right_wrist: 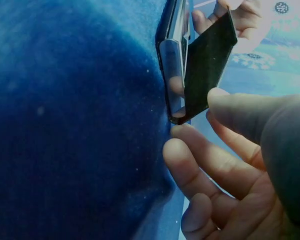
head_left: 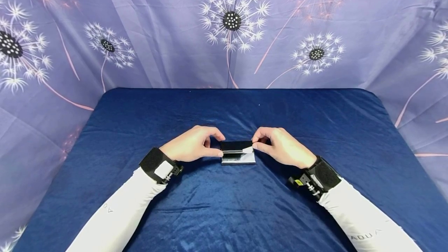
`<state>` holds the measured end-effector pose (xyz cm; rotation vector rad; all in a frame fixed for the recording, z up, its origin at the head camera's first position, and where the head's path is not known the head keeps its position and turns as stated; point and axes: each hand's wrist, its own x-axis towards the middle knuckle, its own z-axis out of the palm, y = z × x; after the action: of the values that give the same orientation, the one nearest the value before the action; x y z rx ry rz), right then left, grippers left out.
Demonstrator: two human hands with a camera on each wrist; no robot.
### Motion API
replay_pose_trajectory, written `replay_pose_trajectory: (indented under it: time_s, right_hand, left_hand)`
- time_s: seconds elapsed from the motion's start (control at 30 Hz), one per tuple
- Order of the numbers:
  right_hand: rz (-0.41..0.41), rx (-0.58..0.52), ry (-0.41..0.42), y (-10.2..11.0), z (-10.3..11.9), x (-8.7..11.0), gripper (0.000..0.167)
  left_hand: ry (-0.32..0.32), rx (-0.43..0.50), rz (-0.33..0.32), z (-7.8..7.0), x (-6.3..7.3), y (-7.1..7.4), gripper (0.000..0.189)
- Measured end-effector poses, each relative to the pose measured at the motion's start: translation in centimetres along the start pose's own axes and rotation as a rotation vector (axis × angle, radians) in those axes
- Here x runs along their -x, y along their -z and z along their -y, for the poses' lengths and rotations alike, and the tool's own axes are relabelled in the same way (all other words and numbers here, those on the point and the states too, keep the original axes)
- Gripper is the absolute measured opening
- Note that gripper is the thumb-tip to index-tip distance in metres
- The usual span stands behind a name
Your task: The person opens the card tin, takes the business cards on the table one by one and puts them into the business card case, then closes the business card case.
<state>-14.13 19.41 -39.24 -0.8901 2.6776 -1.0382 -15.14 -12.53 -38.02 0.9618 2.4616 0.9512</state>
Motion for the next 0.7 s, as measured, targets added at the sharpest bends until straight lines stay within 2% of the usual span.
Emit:
replay_pose_trajectory:
  time_s: [0.4, 0.7]
  right_hand:
    - [-0.001, 0.029, 0.04, -0.17, -0.26, 0.19, 0.01]
    - [-0.004, 0.058, 0.047, -0.26, -0.28, 0.08, 0.014]
  left_hand:
    - [-0.007, -0.025, 0.012, 0.09, -0.27, -0.52, 0.045]
    - [-0.002, -0.05, -0.003, 0.13, -0.41, -0.84, 0.05]
